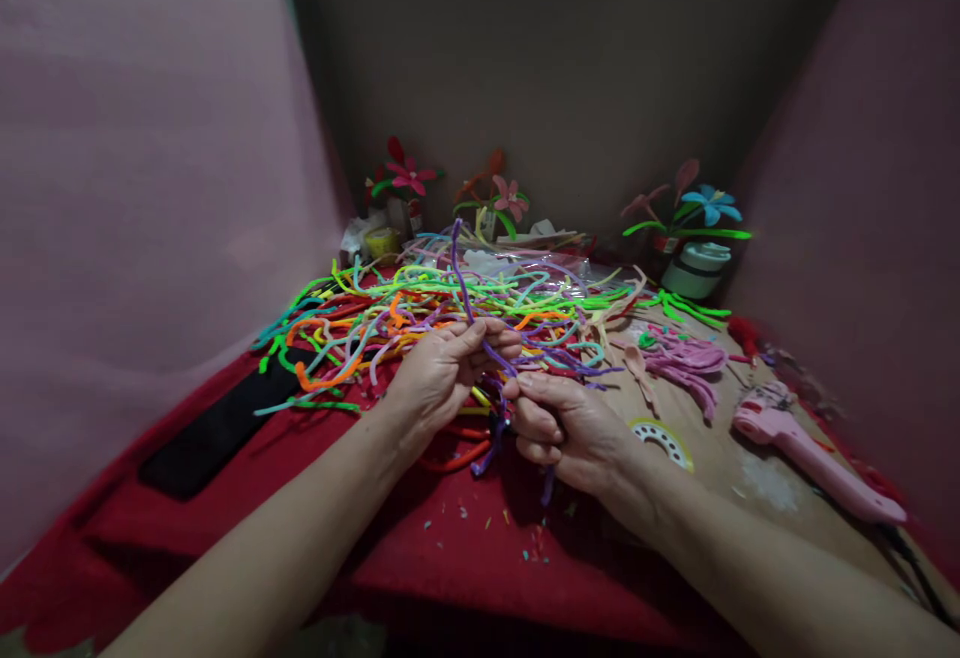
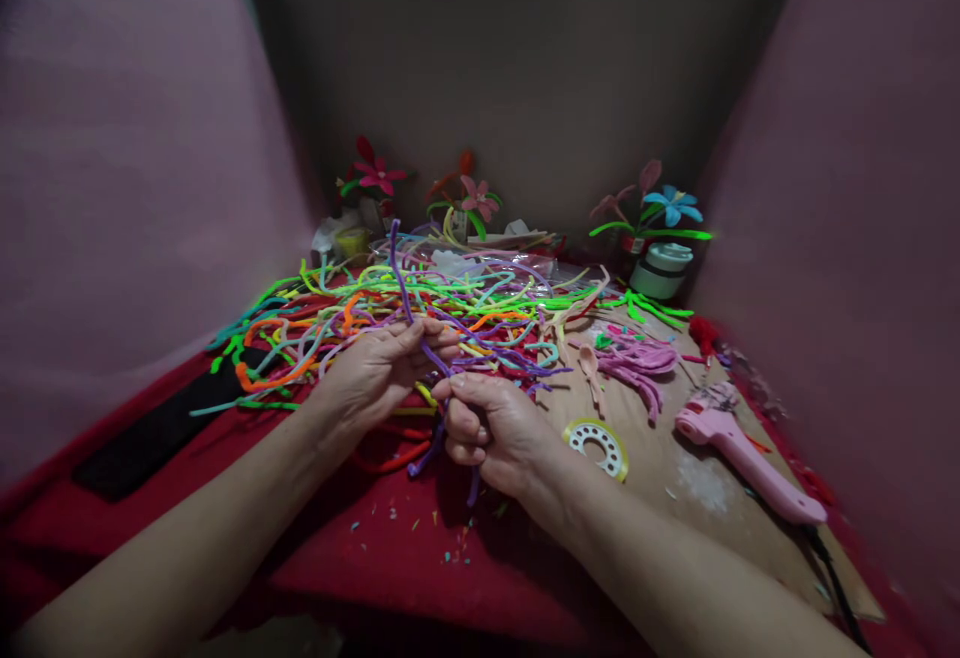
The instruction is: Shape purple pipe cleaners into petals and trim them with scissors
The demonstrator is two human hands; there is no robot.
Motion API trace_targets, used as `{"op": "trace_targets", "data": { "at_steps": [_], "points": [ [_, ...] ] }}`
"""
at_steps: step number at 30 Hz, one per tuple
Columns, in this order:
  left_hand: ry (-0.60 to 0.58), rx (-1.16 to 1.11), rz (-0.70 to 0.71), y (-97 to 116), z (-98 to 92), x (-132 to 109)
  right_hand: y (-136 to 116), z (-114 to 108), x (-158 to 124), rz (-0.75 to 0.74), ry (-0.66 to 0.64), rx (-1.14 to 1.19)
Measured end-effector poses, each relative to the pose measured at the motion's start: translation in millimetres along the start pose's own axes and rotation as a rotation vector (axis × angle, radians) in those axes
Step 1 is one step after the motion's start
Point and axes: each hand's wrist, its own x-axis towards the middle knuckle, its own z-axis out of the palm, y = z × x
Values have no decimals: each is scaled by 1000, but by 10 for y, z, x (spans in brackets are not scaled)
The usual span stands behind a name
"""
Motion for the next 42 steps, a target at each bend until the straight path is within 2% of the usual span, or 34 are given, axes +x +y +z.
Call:
{"op": "trace_targets", "data": {
  "at_steps": [4, 9, 14, 16, 22, 30, 34, 42],
  "points": [
    [72, 52, 2, -36, -41, 27, 4, 16, -15, -9, 12, -3],
    [181, 48, 8, -31, -20, 60, 68, 59, -31, -94, 20, -116],
    [236, -20, 34, 86, -86, 102, 103, 13, -45, -4, -45, -111],
    [221, -49, 52, 103, -98, 100, 99, -12, -35, 2, -50, -94],
    [-8, -4, -26, -32, 12, 0, 65, -36, 9, -49, -8, -55],
    [150, -96, 53, 38, -57, 67, 105, -34, -12, 26, -91, -72],
    [126, -88, 64, 74, -81, 86, 119, -34, -12, 20, -100, -140],
    [94, -94, 80, 98, -114, 105, 109, 86, -81, 41, -1, -347]
  ]
}}
